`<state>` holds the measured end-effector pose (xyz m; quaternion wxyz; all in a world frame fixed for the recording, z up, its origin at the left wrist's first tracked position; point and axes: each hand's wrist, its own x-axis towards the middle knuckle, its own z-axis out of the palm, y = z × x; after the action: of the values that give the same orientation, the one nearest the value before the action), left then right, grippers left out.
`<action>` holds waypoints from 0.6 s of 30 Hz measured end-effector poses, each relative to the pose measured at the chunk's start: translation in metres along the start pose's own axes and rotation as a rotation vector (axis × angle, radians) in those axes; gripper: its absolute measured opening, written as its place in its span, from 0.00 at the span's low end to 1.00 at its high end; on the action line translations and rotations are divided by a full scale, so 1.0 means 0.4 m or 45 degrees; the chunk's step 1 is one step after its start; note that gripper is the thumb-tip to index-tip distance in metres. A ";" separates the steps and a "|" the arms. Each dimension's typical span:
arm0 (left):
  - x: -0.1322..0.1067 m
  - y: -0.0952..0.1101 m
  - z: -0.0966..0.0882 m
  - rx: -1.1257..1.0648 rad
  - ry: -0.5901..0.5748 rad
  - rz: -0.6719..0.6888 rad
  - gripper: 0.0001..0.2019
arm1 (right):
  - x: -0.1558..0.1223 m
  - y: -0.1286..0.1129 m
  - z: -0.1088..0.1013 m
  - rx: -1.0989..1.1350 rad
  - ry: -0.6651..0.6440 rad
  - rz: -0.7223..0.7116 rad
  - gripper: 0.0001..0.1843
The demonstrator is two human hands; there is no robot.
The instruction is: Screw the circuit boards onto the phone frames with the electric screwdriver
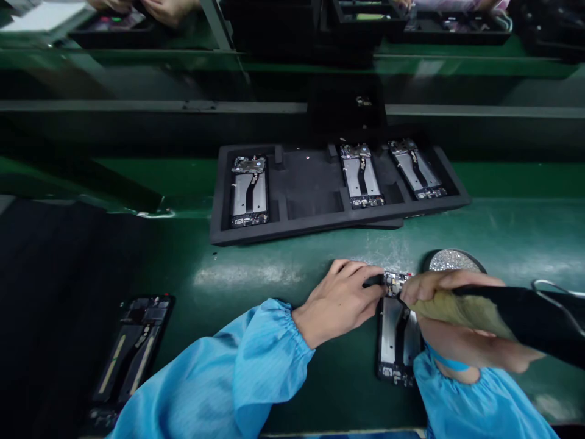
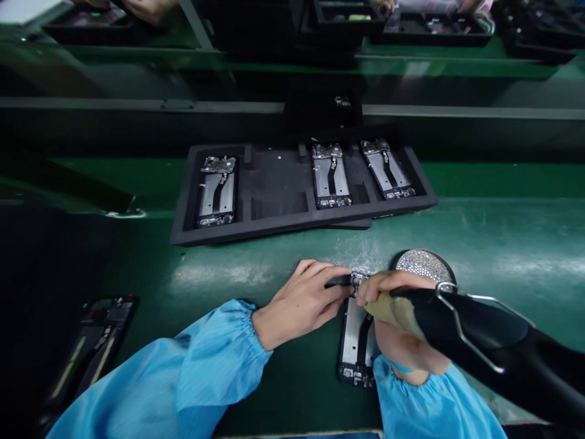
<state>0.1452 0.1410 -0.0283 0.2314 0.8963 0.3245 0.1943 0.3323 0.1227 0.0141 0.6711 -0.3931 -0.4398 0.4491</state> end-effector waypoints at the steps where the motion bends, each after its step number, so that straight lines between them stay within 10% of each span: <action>1: 0.001 0.004 0.002 -0.001 0.000 -0.001 0.11 | -0.003 0.007 0.005 -0.008 -0.052 -0.089 0.30; 7: 0.012 0.059 0.019 0.096 0.011 -0.187 0.19 | 0.026 0.002 -0.018 -0.024 -0.205 -0.137 0.28; 12: -0.070 0.093 0.001 0.299 -0.023 -0.307 0.24 | 0.114 -0.038 -0.099 -0.036 0.385 -0.506 0.32; 18: -0.204 0.114 -0.003 0.631 0.111 -0.437 0.30 | 0.139 -0.008 -0.148 -0.158 0.565 -0.398 0.32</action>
<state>0.1089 0.0554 -0.0187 0.0208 0.8484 0.5183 0.1056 0.4008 0.1668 0.0122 0.7868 -0.4496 -0.3640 0.2152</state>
